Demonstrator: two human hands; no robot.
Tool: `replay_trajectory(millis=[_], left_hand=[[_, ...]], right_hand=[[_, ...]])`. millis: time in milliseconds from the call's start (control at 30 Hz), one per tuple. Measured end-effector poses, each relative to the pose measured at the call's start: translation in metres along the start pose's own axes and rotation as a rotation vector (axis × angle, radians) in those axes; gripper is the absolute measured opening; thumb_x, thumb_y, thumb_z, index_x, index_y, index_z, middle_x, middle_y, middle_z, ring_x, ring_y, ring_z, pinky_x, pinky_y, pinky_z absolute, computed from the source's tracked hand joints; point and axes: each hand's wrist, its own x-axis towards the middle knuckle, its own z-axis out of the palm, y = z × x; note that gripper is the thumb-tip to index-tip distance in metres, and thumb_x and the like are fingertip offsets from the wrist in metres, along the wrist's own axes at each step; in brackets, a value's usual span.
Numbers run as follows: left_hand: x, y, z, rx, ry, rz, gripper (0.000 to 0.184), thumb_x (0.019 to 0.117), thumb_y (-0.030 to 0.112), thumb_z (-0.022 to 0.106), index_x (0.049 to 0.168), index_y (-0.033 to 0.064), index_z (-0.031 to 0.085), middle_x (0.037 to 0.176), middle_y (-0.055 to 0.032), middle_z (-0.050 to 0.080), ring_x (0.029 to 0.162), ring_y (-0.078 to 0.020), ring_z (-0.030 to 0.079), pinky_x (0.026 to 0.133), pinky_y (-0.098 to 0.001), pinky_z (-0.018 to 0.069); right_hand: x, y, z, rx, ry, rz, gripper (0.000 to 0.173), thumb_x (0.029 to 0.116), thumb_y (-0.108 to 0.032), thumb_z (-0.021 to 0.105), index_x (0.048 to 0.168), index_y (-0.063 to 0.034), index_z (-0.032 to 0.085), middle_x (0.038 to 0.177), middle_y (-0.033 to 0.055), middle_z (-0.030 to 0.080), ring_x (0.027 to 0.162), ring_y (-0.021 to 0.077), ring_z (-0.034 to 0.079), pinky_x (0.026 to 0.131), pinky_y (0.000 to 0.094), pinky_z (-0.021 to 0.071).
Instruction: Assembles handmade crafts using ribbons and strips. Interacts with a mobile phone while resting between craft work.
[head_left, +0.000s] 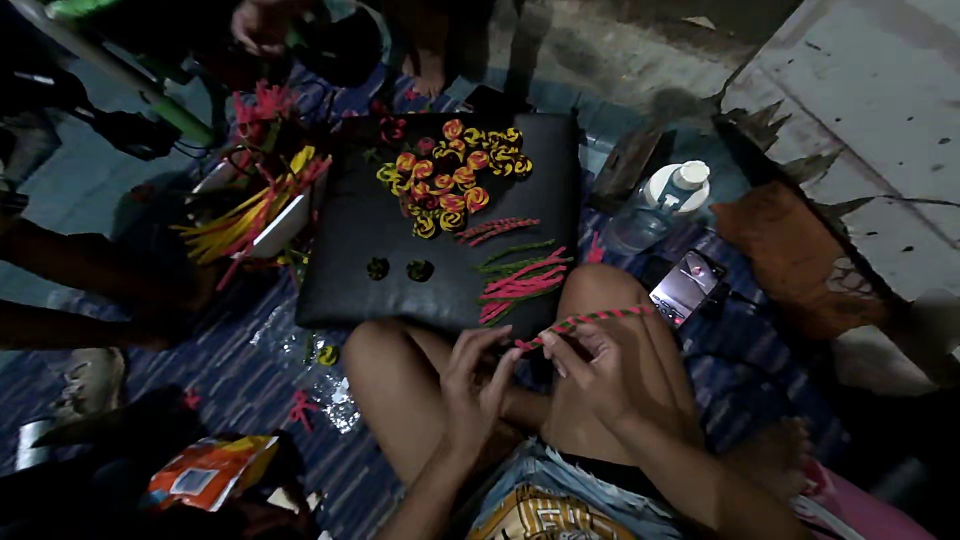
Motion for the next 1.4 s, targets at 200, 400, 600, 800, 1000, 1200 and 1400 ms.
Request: replay_trajectory(millis=[200, 400, 600, 800, 1000, 1200, 1400], left_hand=[[0.002, -0.007, -0.007, 0.634, 0.027, 0.455, 0.015, 0.099, 0.021, 0.068, 0.105, 0.0091, 0.075, 0.096, -0.0096, 0.074, 0.077, -0.0155, 0.069, 0.066, -0.0251, 0.0517], [0.004, -0.001, -0.005, 0.047, -0.105, 0.043, 0.014, 0.0952, 0.013, 0.07, 0.093, 0.0007, 0.076, 0.094, -0.004, 0.073, 0.08, 0.0009, 0.065, 0.072, -0.0124, 0.0541], [0.005, 0.014, -0.006, -0.783, -0.318, -0.861, 0.031, 0.1025, 0.01, 0.047, 0.084, 0.0141, 0.072, 0.067, 0.0113, 0.065, 0.044, 0.0076, 0.046, 0.043, -0.0095, 0.04], [-0.003, 0.002, -0.014, -0.928, -0.439, -0.797, 0.012, 0.0976, 0.023, 0.066, 0.087, 0.0202, 0.072, 0.074, 0.0124, 0.065, 0.049, 0.0094, 0.048, 0.045, -0.0079, 0.0396], [-0.01, 0.0, -0.022, -1.084, -0.498, -0.924, 0.01, 0.0952, 0.028, 0.069, 0.088, 0.0213, 0.072, 0.073, 0.0148, 0.062, 0.05, 0.0095, 0.048, 0.045, -0.007, 0.0401], [-0.017, 0.0, -0.025, -0.898, -0.395, -0.794, 0.011, 0.097, 0.024, 0.067, 0.087, 0.0222, 0.072, 0.079, 0.0127, 0.067, 0.052, 0.0096, 0.05, 0.046, -0.008, 0.0406], [-0.012, 0.002, -0.035, 0.009, -0.136, -0.11, 0.017, 0.098, 0.02, 0.065, 0.09, 0.0061, 0.069, 0.088, 0.0035, 0.065, 0.071, 0.007, 0.055, 0.06, -0.0076, 0.0451]], right_hand=[[0.001, -0.003, 0.002, 0.066, -0.018, 0.058, 0.009, 0.0938, 0.0, 0.062, 0.09, -0.0067, 0.068, 0.074, -0.0104, 0.068, 0.057, -0.0063, 0.056, 0.054, 0.0107, 0.0481], [0.004, 0.005, -0.002, 0.051, -0.06, -0.056, 0.009, 0.0951, -0.001, 0.061, 0.1, -0.0002, 0.069, 0.085, -0.0089, 0.071, 0.063, -0.0078, 0.057, 0.057, 0.0105, 0.0494], [0.006, 0.015, -0.006, 0.088, -0.132, -0.092, 0.01, 0.095, -0.004, 0.063, 0.101, -0.0056, 0.07, 0.091, -0.0116, 0.072, 0.072, -0.0074, 0.061, 0.065, 0.0125, 0.0526], [0.01, 0.005, -0.011, 0.233, -0.14, 0.086, 0.012, 0.095, -0.006, 0.062, 0.095, -0.0105, 0.074, 0.085, -0.0122, 0.07, 0.065, -0.008, 0.056, 0.059, 0.0106, 0.0478], [0.022, 0.001, -0.018, 0.418, -0.095, 0.142, 0.011, 0.0981, -0.016, 0.064, 0.096, -0.0186, 0.075, 0.083, -0.0136, 0.07, 0.06, -0.0079, 0.054, 0.056, 0.0104, 0.0454], [0.027, -0.003, -0.024, 0.301, -0.022, -0.007, 0.015, 0.0967, -0.008, 0.062, 0.092, -0.0146, 0.075, 0.08, -0.0108, 0.07, 0.06, -0.0061, 0.056, 0.055, 0.0111, 0.0476], [0.031, -0.011, -0.033, 0.028, -0.026, -0.066, 0.013, 0.0924, 0.002, 0.065, 0.088, -0.0052, 0.074, 0.075, -0.0089, 0.073, 0.06, -0.0044, 0.062, 0.057, 0.0122, 0.0527]])
